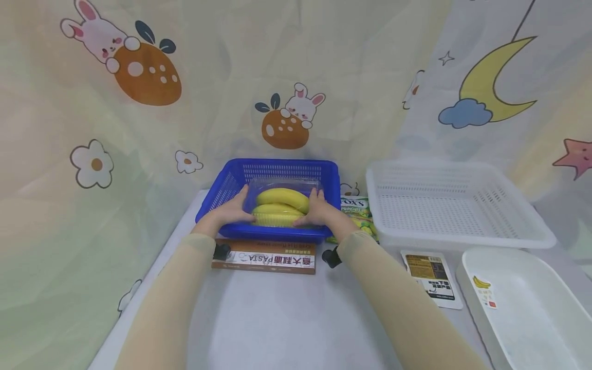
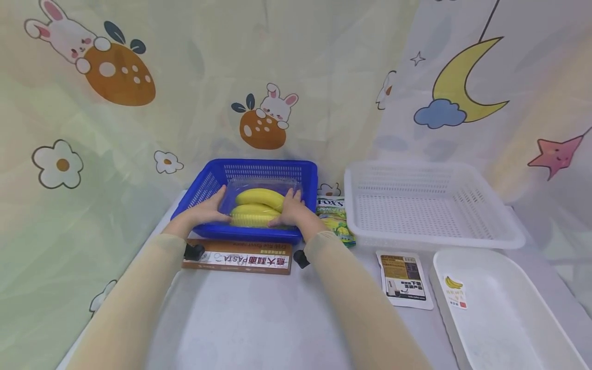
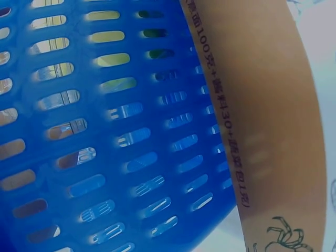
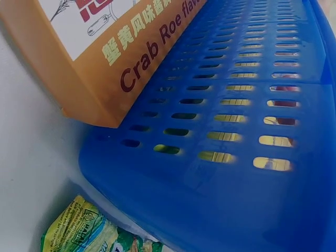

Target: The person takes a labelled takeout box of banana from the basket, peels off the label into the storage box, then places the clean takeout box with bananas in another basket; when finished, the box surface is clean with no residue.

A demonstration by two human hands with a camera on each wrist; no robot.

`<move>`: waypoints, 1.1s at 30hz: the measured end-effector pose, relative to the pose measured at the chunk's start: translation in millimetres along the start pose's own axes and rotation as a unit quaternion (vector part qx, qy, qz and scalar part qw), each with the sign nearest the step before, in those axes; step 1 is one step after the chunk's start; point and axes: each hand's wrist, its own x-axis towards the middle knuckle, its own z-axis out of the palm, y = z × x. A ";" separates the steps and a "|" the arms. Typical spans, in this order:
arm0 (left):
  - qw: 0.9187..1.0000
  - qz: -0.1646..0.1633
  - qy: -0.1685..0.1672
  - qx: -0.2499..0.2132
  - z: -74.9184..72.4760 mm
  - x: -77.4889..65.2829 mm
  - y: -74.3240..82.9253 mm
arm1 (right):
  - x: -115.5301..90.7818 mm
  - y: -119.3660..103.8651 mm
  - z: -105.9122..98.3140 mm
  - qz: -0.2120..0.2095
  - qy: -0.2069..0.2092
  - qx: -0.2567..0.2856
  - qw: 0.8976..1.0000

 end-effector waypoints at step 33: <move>0.998 0.029 0.047 0.038 -2.0 1.0 3.1 | 5.7 5.1 -4.2 -0.035 0.006 -0.007 0.999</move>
